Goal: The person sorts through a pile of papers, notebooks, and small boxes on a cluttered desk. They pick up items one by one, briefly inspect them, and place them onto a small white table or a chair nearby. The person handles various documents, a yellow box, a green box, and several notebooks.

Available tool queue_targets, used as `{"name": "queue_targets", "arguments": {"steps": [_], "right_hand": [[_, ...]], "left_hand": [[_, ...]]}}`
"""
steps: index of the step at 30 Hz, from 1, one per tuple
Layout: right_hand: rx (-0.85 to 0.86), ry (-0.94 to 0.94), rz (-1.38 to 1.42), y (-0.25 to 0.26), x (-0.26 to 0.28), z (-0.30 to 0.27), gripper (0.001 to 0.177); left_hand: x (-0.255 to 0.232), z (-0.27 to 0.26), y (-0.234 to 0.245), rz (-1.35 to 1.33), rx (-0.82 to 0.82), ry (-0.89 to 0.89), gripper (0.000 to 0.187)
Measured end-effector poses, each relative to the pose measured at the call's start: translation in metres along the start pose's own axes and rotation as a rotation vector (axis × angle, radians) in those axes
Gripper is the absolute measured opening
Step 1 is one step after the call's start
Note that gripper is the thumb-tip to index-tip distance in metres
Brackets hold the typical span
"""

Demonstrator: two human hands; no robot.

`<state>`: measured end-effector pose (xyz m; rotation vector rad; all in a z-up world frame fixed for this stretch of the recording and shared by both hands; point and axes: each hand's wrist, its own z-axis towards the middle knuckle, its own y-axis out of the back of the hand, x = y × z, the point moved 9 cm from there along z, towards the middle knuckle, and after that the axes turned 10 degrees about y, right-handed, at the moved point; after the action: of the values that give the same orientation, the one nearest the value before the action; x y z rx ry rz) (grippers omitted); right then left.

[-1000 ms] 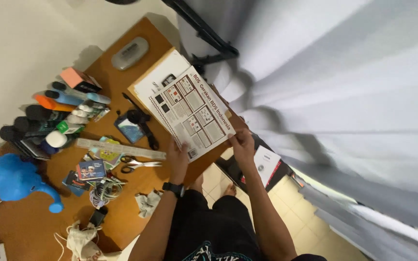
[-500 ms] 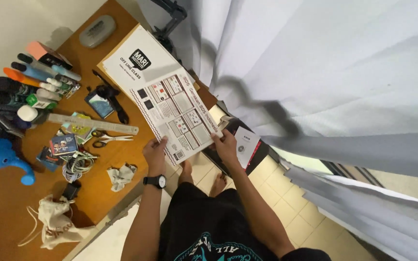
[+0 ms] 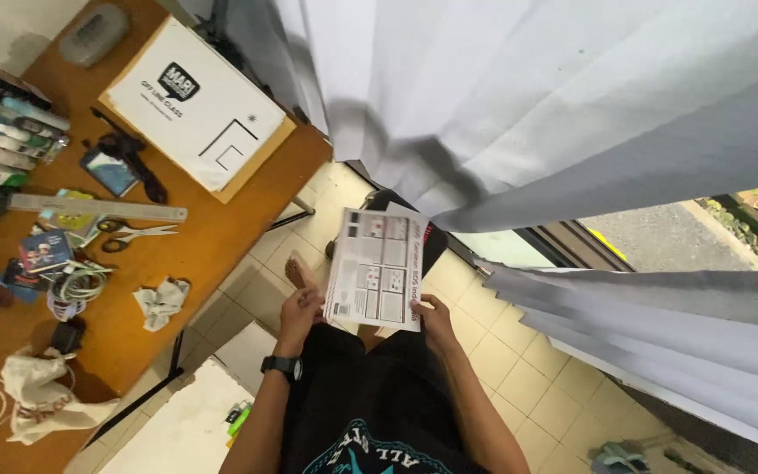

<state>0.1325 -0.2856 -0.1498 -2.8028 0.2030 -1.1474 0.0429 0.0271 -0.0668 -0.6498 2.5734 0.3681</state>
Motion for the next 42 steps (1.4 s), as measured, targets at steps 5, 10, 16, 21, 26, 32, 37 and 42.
{"name": "queue_targets", "arguments": {"steps": [5, 10, 16, 21, 26, 32, 37, 42], "right_hand": [[-0.155, -0.063, -0.074, 0.055, -0.071, 0.061, 0.027], [-0.240, -0.146, -0.086, 0.035, -0.056, 0.082, 0.012], [-0.255, -0.225, -0.023, 0.021, -0.069, 0.108, 0.011], [-0.309, -0.321, -0.111, 0.023, -0.069, 0.100, 0.028], [-0.032, -0.194, -0.844, 0.048, -0.101, 0.115, 0.071], [0.192, 0.086, -1.031, 0.008, -0.108, 0.129, 0.038], [0.299, 0.259, -1.040, -0.126, -0.007, 0.091, 0.030], [0.340, 0.445, -0.929, -0.298, 0.117, 0.052, 0.032]], "left_hand": [[0.051, -0.008, -0.002, 0.171, 0.004, 0.024, 0.049], [0.098, -0.010, 0.024, 0.282, -0.117, 0.079, 0.028], [0.120, -0.018, 0.055, 0.227, -0.189, 0.263, 0.036], [0.117, -0.014, 0.053, 0.209, -0.185, 0.264, 0.036], [0.095, -0.005, 0.037, 0.214, -0.175, 0.263, 0.034], [0.037, 0.013, 0.036, 0.153, -0.125, 0.024, 0.041], [-0.086, -0.004, 0.063, 0.112, -0.192, -0.152, 0.041], [-0.174, 0.038, 0.117, 0.072, -0.321, -0.397, 0.033]]}}
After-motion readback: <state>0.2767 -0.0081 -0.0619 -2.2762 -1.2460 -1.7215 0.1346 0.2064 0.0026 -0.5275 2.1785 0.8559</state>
